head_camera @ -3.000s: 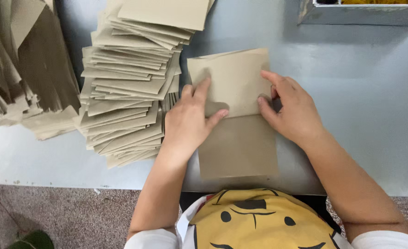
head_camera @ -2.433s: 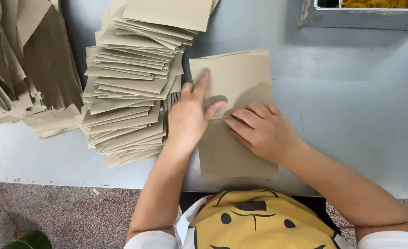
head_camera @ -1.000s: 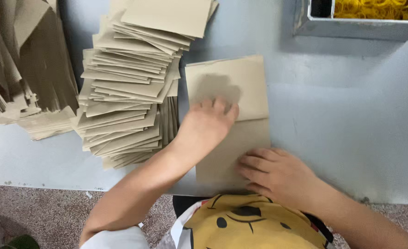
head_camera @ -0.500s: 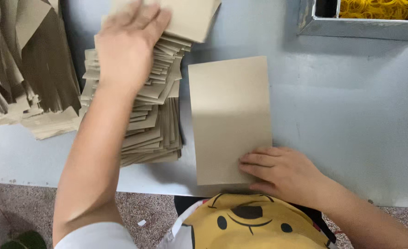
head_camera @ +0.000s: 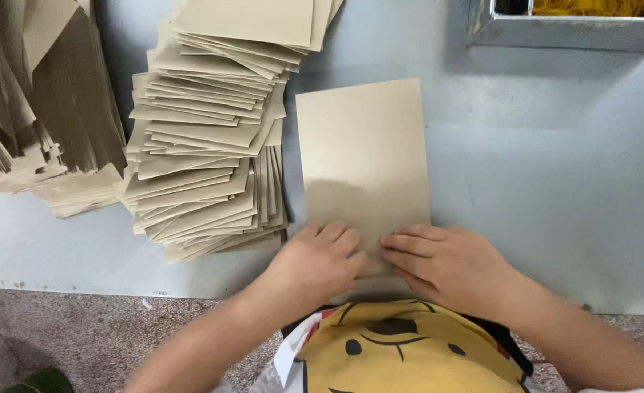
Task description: The person folds kraft paper sheets in half at a workbench, aligning the edges and pressing the crease flat by hand, then places each folded sheet onto a growing stack. At the end they square up the stack of folded sheets and set it beside the pile of unfolded sheets.
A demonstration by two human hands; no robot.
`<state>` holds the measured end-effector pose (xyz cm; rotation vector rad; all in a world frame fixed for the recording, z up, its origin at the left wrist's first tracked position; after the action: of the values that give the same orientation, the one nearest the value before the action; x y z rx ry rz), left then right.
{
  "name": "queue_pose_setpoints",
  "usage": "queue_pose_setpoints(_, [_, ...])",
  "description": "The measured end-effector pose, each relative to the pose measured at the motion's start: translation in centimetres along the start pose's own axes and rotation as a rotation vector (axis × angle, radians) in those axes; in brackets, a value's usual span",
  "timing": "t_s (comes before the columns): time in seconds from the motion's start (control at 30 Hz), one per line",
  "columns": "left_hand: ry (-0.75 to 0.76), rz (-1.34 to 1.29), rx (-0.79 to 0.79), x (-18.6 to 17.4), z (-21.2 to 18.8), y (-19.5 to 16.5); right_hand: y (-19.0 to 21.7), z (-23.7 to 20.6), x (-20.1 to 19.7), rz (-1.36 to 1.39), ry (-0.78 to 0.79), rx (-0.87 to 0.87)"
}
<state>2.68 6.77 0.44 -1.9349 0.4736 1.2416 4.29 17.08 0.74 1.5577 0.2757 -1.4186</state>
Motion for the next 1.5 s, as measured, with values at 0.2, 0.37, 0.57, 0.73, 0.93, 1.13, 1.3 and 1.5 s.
queue_pose_setpoints(0.2, [-0.194,-0.148,-0.027,-1.8,-1.5,0.5,1.0,-0.6,0.4,-0.087,-0.019,0.027])
queue_pose_setpoints(0.37, [-0.211,-0.083,-0.035,-1.7,-1.3,0.0,0.4,-0.8,0.6,-0.038,0.01,0.029])
queue_pose_setpoints(0.57, [-0.176,-0.185,-0.042,-2.1,-1.3,0.7,-0.3,-1.2,1.3,0.0,0.064,0.041])
queue_pose_setpoints(0.73, [-0.158,-0.197,-0.038,-2.5,-1.0,0.8,-0.7,-1.4,1.8,0.003,0.104,0.039])
queue_pose_setpoints(0.93, [-0.126,-0.217,-0.041,-2.8,-1.0,1.0,-0.9,-1.1,0.9,0.031,0.07,0.027])
queue_pose_setpoints(1.13, [-0.171,0.005,-0.048,-1.3,-1.6,-0.2,1.5,-1.0,1.5,-0.088,0.157,-0.089])
queue_pose_setpoints(1.3, [-0.157,-0.181,-0.248,-0.3,-2.0,3.7,-0.4,-1.9,1.6,-0.003,0.064,-0.067])
queue_pose_setpoints(1.5, [-0.378,-0.292,-0.143,-2.0,-1.5,6.3,-6.0,-3.8,0.8,0.183,-0.138,0.097])
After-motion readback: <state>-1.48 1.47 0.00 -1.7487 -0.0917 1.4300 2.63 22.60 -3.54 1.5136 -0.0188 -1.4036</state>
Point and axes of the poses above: each hand's wrist, its own z-axis towards the middle knuckle, its own x-axis out of the palm, y = z × x, the point moved 10 cm from there along z, towards the middle knuckle, and after that the axes turned 13 degrees about -x, right-handed, at the moved point
